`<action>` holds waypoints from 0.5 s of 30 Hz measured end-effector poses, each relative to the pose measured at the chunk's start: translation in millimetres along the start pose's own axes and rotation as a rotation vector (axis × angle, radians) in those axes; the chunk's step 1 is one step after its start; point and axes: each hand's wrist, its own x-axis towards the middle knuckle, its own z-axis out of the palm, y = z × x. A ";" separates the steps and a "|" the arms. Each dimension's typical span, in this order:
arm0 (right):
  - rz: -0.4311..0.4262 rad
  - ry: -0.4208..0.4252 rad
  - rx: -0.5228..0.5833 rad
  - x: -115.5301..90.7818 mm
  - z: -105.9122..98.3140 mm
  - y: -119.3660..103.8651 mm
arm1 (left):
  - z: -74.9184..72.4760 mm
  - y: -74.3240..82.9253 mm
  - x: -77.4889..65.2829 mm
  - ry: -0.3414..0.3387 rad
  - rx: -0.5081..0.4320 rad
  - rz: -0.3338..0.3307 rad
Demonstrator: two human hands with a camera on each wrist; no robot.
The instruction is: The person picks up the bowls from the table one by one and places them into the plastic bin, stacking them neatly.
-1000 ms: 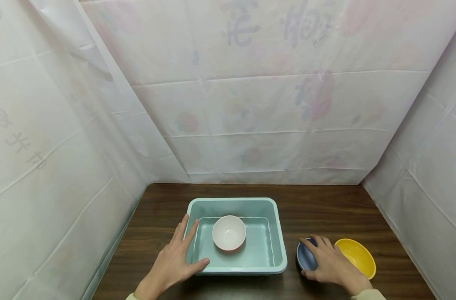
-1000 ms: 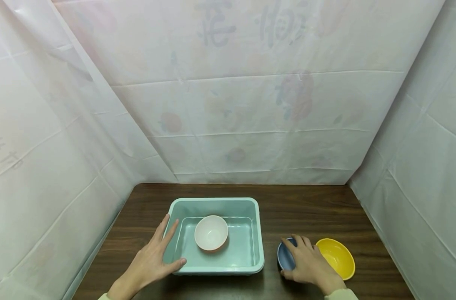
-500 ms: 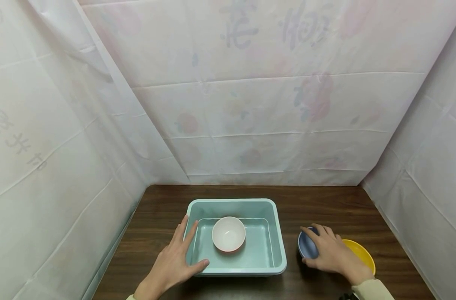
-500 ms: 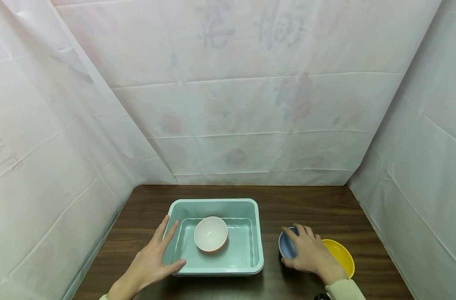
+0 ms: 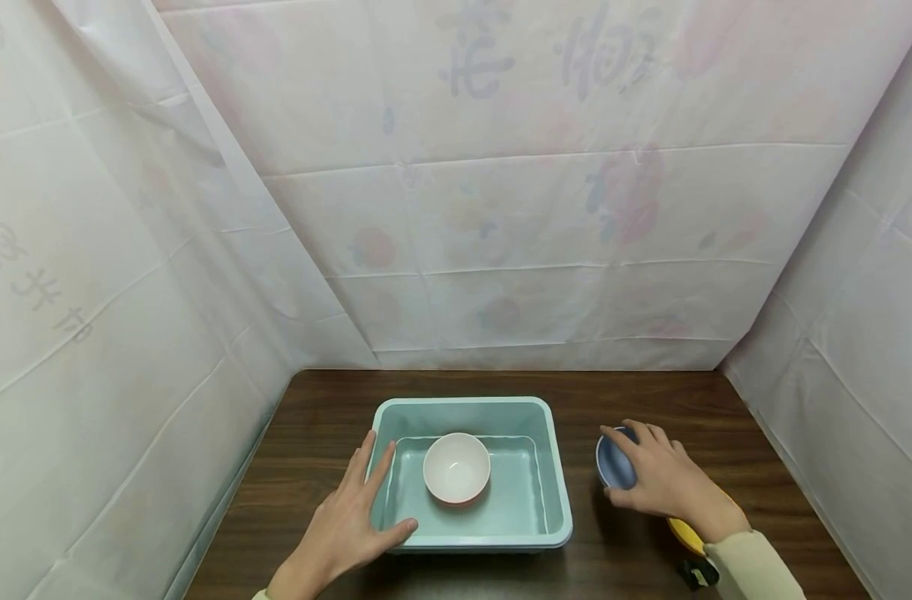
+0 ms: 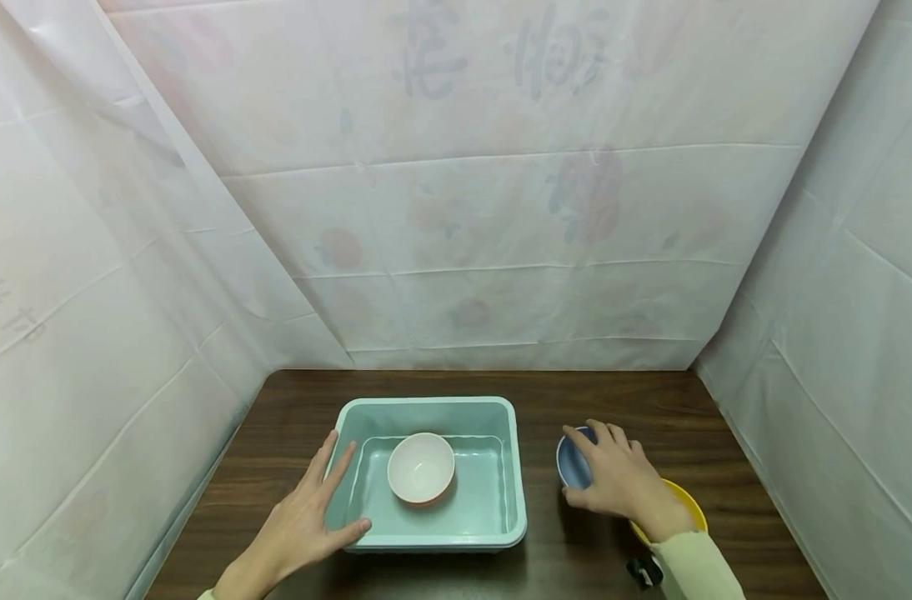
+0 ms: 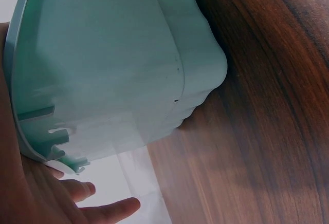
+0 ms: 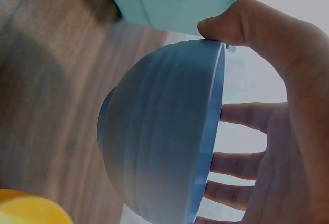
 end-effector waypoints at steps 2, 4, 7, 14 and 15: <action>-0.010 0.015 -0.007 2.8 -3.9 -0.7 | 0.1 -0.3 -0.3 0.002 -0.001 0.000; -0.018 0.031 -0.015 5.3 -7.6 -1.7 | 0.2 -0.8 -0.8 0.003 -0.003 -0.002; -0.026 0.048 -0.019 9.3 -13.6 -3.2 | 0.4 -1.0 -1.2 0.000 -0.006 -0.005; -0.014 0.064 -0.014 18.8 -24.7 -5.8 | 0.7 -1.2 -0.2 -0.005 -0.014 -0.002; -0.017 0.070 -0.015 20.2 -25.6 -6.1 | 0.8 -1.3 0.1 -0.003 -0.013 -0.001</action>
